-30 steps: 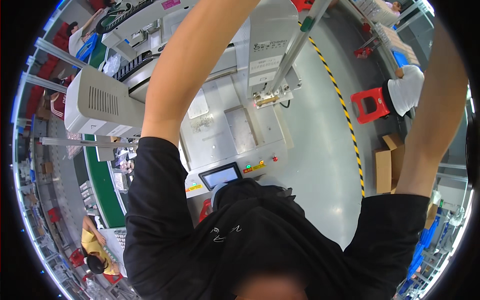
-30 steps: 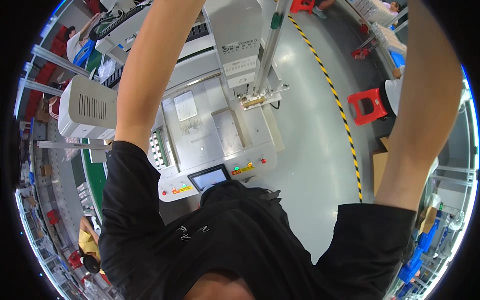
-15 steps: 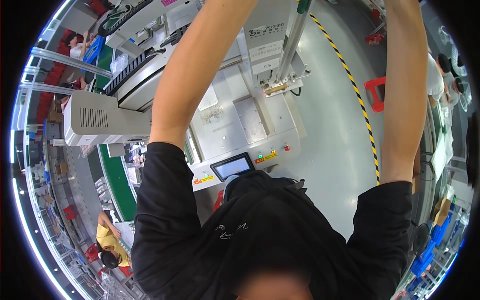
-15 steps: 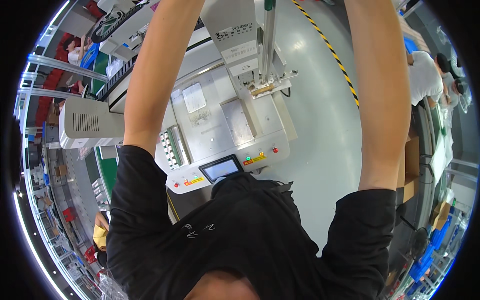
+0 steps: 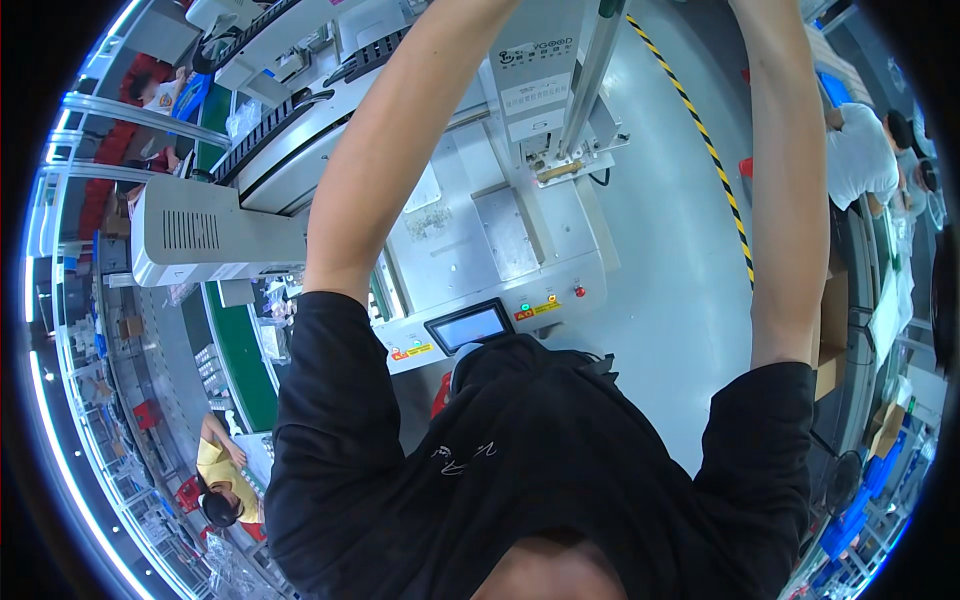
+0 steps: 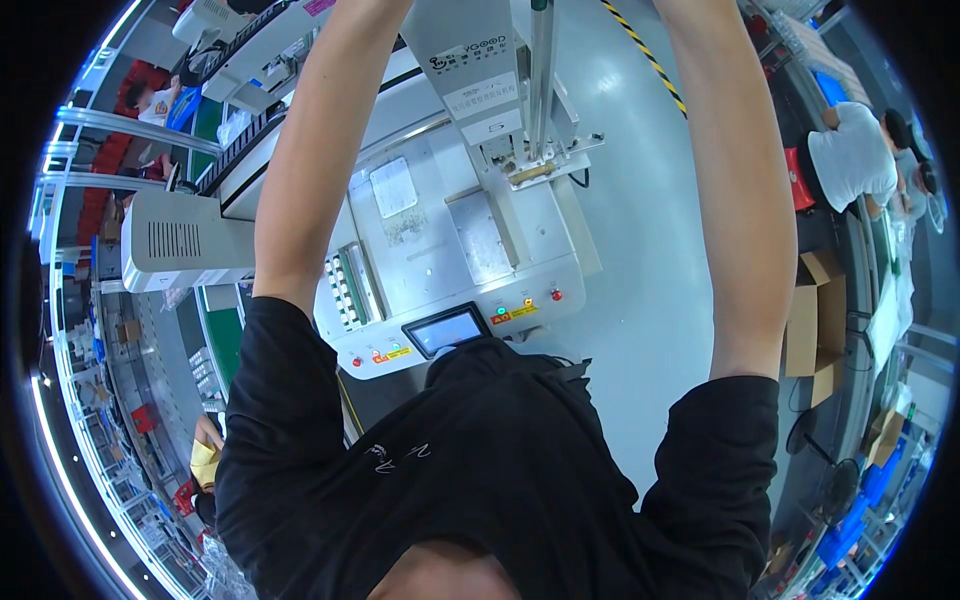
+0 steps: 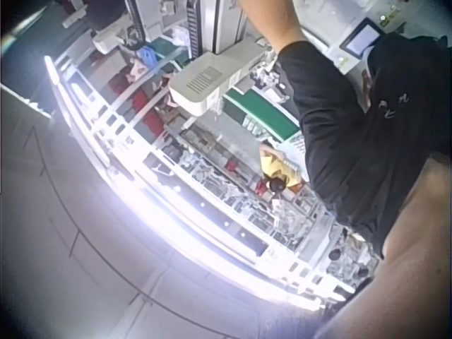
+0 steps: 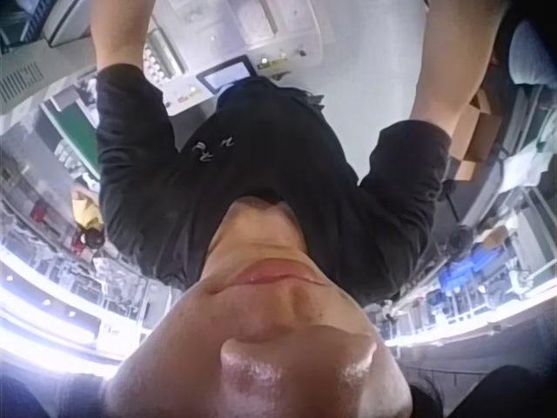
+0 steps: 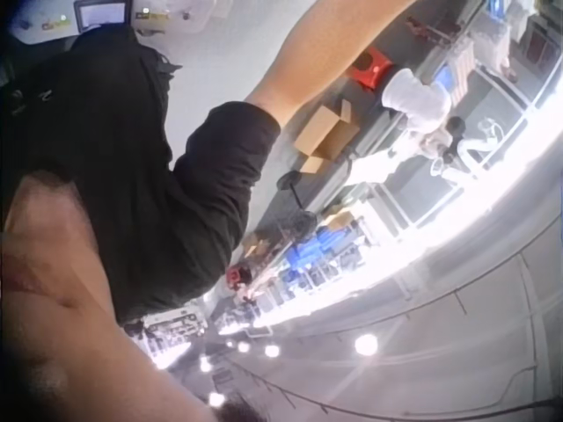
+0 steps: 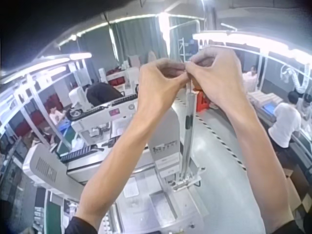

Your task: Placing trays of electronic components into a testing or processing machine.

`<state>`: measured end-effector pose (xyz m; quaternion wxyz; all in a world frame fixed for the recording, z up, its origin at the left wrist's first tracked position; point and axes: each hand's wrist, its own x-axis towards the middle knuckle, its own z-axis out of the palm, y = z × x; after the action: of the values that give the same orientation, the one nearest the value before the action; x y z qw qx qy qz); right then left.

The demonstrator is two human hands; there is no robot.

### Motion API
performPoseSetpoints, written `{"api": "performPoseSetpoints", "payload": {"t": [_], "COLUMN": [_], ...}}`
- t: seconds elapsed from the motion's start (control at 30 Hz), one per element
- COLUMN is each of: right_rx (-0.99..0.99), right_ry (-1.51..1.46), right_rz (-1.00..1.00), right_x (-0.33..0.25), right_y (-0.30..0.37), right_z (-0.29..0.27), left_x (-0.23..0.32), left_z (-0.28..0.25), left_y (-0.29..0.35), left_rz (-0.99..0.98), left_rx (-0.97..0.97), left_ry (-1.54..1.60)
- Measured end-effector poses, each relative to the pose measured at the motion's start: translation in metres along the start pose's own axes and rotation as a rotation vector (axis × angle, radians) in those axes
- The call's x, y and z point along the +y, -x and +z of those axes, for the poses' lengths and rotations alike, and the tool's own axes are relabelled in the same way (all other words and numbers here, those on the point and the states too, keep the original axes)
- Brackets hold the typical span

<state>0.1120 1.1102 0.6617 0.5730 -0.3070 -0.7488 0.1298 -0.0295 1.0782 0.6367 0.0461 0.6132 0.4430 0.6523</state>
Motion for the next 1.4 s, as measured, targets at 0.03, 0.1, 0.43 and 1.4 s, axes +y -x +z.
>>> {"api": "performPoseSetpoints", "payload": {"t": [0.03,0.1,0.43,1.4], "right_rx": [-0.044,-0.035,-0.014,-0.036], "right_ry": [-0.055,-0.047,-0.04,-0.053], "right_rz": [0.097,0.077,-0.002,-0.108], "right_x": [-0.003,0.002,0.018,0.02], "right_y": [0.004,0.007,0.012,0.018], "right_z": [0.001,0.004,0.01,0.003], "left_x": [-0.002,-0.005,-0.008,-0.007], "left_z": [-0.001,-0.002,-0.003,-0.001], "left_y": [0.002,0.005,0.01,0.013], "left_rz": [0.034,0.066,0.016,-0.08], "left_rx": [-0.011,-0.021,-0.034,-0.134], "left_ry": [-0.035,-0.072,-0.085,-0.096]}}
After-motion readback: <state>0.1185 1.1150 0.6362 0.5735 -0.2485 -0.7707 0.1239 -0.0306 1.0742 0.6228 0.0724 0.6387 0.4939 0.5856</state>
